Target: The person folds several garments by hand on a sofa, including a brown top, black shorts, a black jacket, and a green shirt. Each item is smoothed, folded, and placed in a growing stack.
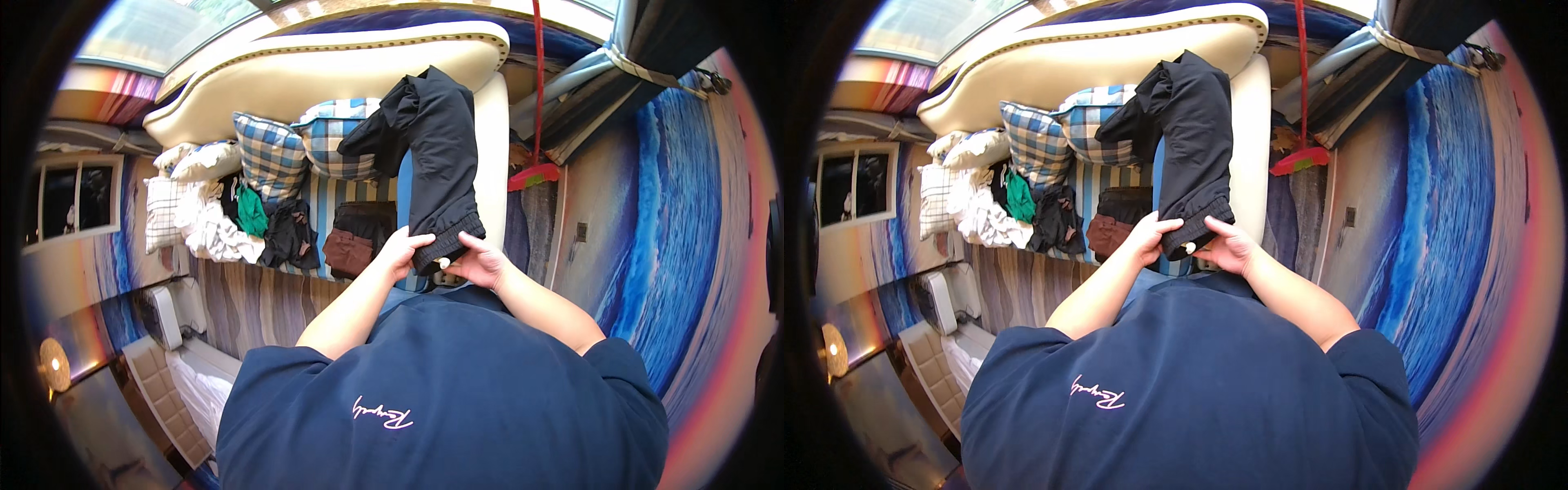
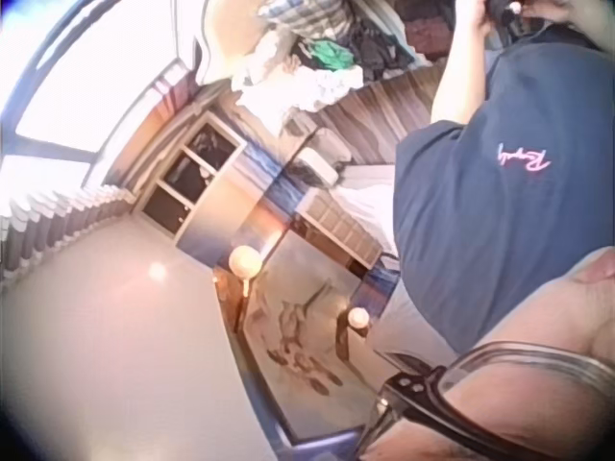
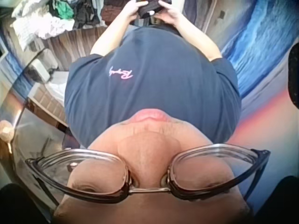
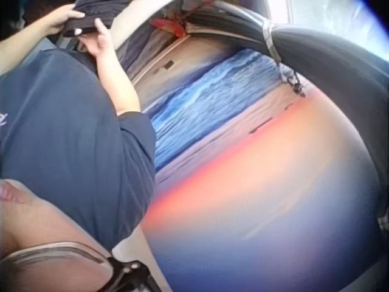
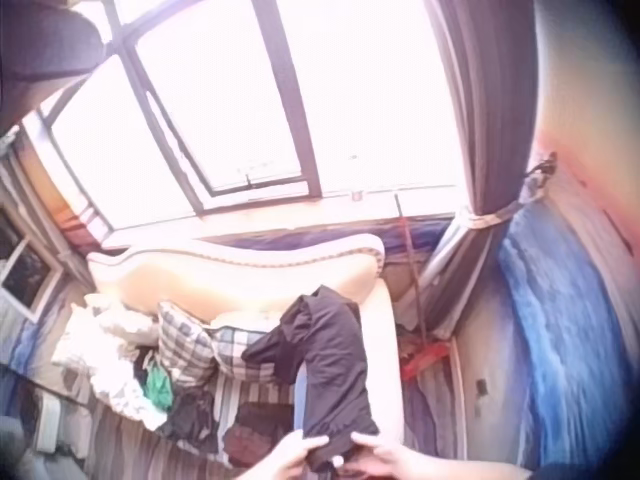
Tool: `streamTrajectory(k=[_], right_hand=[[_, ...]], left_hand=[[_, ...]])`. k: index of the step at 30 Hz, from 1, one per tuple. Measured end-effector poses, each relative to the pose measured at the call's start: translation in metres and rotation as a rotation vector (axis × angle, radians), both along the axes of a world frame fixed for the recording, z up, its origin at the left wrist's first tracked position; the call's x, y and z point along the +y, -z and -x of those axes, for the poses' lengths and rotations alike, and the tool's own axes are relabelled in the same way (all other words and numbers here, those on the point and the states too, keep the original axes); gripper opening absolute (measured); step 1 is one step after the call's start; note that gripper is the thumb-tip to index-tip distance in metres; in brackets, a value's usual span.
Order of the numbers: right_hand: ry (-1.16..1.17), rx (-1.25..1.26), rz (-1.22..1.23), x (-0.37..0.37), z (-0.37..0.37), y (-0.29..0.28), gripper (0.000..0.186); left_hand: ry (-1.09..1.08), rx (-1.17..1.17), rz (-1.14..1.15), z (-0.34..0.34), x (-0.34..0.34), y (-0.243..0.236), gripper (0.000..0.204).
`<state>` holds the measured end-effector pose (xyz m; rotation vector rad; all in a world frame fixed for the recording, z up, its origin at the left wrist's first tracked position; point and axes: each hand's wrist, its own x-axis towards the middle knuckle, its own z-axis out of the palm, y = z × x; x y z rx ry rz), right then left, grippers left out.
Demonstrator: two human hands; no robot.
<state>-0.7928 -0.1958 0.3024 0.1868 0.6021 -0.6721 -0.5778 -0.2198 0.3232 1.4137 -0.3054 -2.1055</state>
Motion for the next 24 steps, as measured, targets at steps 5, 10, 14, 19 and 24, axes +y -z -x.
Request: streamTrajectory(k=[5,10,14,19,24], right_hand=[[0.094,0.122,0.211,-0.015,0.02,-0.015,0.055],[0.066,0.207,0.266,-0.04,0.006,-0.044,0.048],[0.058,0.158,0.542,-0.038,-0.031,-0.087,0.068],[0.039,0.476,0.775,-0.035,-0.049,-0.093,0.052],[0.279,0.524,0.735,-0.038,-0.048,-0.075,0.017]], left_hand=[[-0.035,-0.096,0.135,0.006,-0.011,-0.044,0.06],[0.446,-0.764,0.797,0.0,-0.006,-0.069,0.098],[0.454,-0.477,0.875,0.006,-0.003,-0.079,0.084],[0.345,-0.274,0.752,-0.014,-0.016,-0.076,0.055],[0.214,0.034,0.672,-0.029,-0.025,-0.077,0.04]])
